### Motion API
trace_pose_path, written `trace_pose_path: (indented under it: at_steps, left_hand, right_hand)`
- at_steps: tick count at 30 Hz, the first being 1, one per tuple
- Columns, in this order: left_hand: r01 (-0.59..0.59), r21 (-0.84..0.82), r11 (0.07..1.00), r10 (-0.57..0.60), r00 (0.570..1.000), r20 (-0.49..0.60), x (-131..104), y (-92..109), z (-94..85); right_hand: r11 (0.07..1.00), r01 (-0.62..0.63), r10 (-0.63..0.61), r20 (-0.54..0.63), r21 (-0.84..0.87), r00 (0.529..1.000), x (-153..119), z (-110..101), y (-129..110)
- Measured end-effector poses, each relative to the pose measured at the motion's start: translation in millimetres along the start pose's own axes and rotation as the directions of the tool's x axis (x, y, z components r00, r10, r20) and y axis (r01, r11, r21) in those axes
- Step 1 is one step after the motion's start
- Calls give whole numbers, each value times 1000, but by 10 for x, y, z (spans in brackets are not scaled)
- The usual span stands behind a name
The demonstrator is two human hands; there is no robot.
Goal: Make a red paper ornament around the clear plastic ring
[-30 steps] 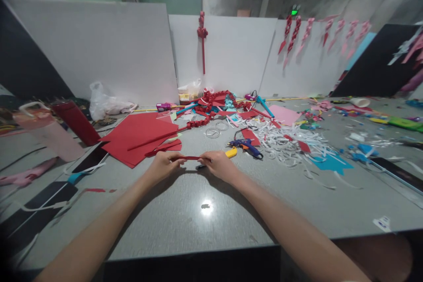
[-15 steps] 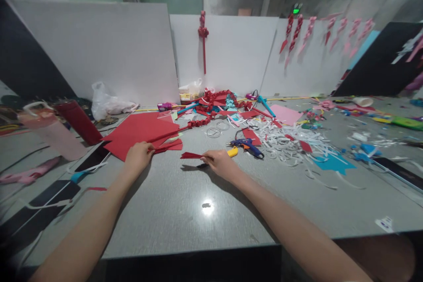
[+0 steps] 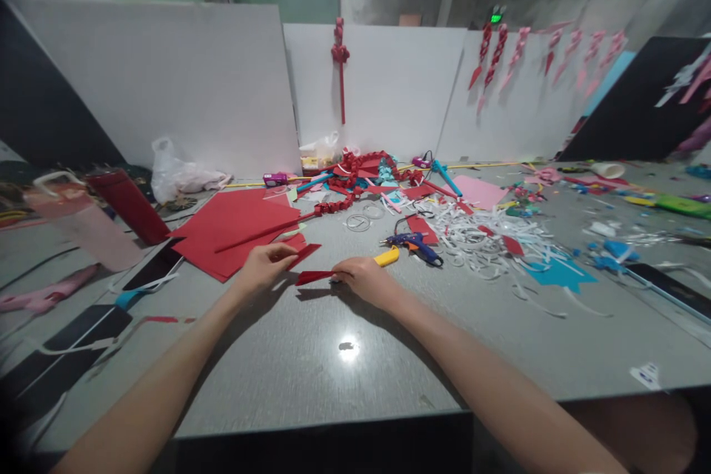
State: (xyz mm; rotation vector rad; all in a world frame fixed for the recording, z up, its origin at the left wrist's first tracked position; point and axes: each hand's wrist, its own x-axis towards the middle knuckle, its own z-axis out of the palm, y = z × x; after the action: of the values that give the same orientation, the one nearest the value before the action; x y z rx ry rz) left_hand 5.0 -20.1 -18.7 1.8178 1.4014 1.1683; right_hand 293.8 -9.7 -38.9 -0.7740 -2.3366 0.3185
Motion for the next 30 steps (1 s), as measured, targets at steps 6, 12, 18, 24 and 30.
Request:
trace_pose_path:
  at_steps: [6,12,18,24,30]
  left_hand:
    - [-7,-37,999,16,970,241,-82,175,102]
    - [25,-60,998,-7,958,288,-114,229,114]
    - [23,-70,997,0,948,319,-127,227,128]
    - [21,-52,998,-1,934,356,-137,199,150]
    - [6,-54,999,13,941,339,-156,218,170]
  right_hand:
    - [1000,-16,17,30,-12,999,8,6,6]
    - [962,-255,253,40,100,967,9,-45,-99]
    - [955,-277,269,88,107,959,28,-68,-132]
    - [971,-221,211,112,87,971,36,-58,-97]
    - [954,-257,242,111,151,964,28,-74,-104]
